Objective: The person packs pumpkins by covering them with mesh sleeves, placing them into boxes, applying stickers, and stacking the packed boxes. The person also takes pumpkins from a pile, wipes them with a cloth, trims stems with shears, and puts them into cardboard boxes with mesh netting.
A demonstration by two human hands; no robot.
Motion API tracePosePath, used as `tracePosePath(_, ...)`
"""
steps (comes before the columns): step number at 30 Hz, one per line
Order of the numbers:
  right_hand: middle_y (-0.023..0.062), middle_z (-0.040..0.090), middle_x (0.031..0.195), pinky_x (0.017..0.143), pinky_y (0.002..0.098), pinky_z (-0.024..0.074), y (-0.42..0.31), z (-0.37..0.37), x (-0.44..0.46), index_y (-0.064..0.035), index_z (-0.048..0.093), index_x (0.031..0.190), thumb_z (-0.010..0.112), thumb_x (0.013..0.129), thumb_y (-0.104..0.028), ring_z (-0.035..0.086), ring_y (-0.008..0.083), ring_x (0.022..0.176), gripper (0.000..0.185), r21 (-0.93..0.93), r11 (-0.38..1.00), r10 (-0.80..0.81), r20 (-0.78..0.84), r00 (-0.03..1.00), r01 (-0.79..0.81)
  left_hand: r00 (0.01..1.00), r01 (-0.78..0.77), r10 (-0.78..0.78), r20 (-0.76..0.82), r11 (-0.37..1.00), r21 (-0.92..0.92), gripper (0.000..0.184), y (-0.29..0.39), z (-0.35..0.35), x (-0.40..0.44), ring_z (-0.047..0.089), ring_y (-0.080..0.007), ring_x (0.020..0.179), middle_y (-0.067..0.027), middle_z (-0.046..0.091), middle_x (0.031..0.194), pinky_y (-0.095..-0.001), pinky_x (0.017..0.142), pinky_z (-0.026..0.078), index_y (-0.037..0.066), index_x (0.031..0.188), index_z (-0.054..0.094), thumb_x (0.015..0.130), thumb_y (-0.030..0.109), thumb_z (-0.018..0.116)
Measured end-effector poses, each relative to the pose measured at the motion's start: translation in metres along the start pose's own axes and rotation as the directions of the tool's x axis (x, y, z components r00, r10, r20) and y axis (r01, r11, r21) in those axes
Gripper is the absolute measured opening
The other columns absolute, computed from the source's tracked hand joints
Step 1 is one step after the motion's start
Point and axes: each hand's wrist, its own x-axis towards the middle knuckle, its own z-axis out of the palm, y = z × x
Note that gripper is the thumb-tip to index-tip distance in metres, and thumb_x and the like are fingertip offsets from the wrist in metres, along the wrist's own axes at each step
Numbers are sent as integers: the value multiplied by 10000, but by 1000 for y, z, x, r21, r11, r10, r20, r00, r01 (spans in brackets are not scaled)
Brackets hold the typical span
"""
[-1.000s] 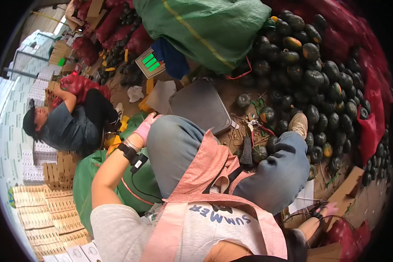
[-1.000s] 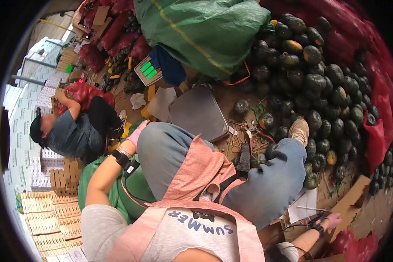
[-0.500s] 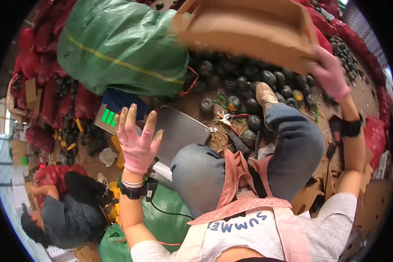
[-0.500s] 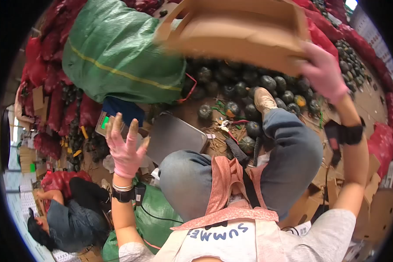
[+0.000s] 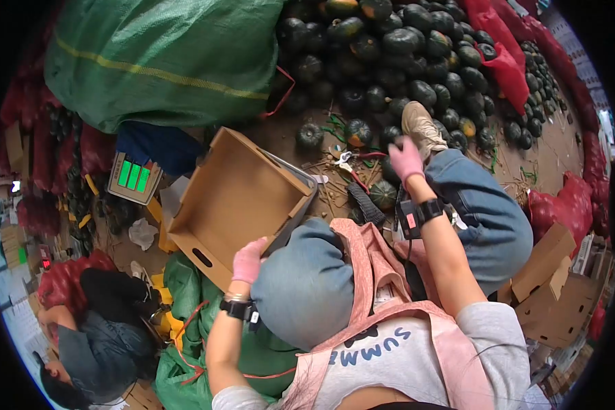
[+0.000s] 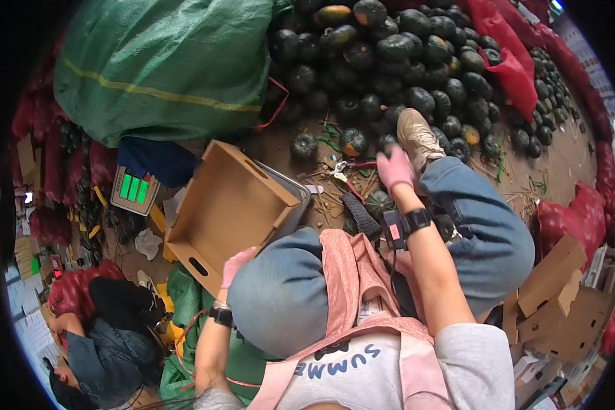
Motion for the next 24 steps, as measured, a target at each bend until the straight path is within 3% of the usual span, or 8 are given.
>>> tracePosePath(2, 199, 564, 1176, 915, 407, 448, 44, 27, -6, 0, 550, 1124, 649, 734, -373, 560, 348, 1058, 549, -174, 978, -38, 404, 914, 117, 992, 54, -68, 107, 990, 134, 465, 9, 8, 14, 597, -301, 995, -132, 615, 1096, -386, 858, 482, 106, 1200, 546, 741, 151, 603)
tracePosePath(3, 197, 541, 1202, 916, 405, 447, 38, 35, -19, 1, 528, 1149, 663, 716, -372, 544, 345, 1080, 587, -320, 943, 60, 433, 899, 91, 988, 78, -95, 126, 988, 132, 467, 15, 8, 22, 597, -303, 994, -131, 611, 1102, -387, 857, 483, 110, 1204, 542, 743, 158, 599)
tracePosePath(4, 194, 519, 1227, 917, 404, 447, 28, 44, -29, 1, 507, 1174, 677, 698, -370, 527, 341, 1102, 627, -459, 885, 154, 447, 881, 78, 983, 105, -122, 139, 986, 127, 469, 17, 9, 30, 597, -305, 993, -130, 608, 1108, -388, 855, 484, 113, 1209, 538, 746, 165, 595)
tracePosePath(11, 192, 338, 1400, 1090, 382, 263, 28, 108, 3, 27, 283, 1368, 779, 566, -478, 303, 348, 1317, 1070, -666, 704, -34, 316, 948, 247, 968, 144, -159, 195, 985, 91, 494, 15, 25, 55, 582, -313, 1009, -118, 571, 1148, -399, 884, 472, 131, 1225, 511, 744, 201, 602)
tracePosePath(15, 186, 366, 1376, 1064, 383, 304, -7, 111, 14, -6, 336, 1351, 742, 649, -433, 325, 340, 1299, 916, -812, 536, 152, 362, 920, 230, 951, 178, -180, 252, 984, 33, 548, 5, 28, 59, 521, -309, 1105, -131, 550, 1165, -391, 935, 438, 118, 1212, 523, 710, 297, 653)
tracePosePath(18, 164, 406, 1334, 982, 418, 395, -55, 114, 26, -62, 374, 1344, 749, 669, -321, 400, 335, 1236, 814, -549, 809, 182, 573, 799, 209, 926, 189, -160, 342, 981, -54, 633, 10, 11, 66, 481, -316, 1157, -165, 530, 1197, -392, 969, 410, 102, 1229, 515, 686, 378, 689)
tracePosePath(20, 148, 426, 1301, 886, 447, 463, -82, 131, 33, -172, 416, 1332, 757, 652, -206, 472, 349, 1147, 761, -440, 707, -355, 456, 816, 554, 908, 166, -97, 408, 977, -137, 686, 9, -6, 69, 466, -319, 1179, -177, 518, 1222, -389, 994, 389, 82, 1240, 507, 673, 412, 709)
tracePosePath(24, 153, 395, 1320, 862, 457, 478, -110, 175, 54, -300, 429, 1319, 748, 628, -147, 462, 376, 1141, 776, -464, 561, -405, 569, 716, 686, 918, 120, -11, 397, 961, -250, 750, 1, -42, 79, 463, -312, 1201, -172, 508, 1256, -379, 1020, 363, 37, 1261, 481, 671, 431, 723)
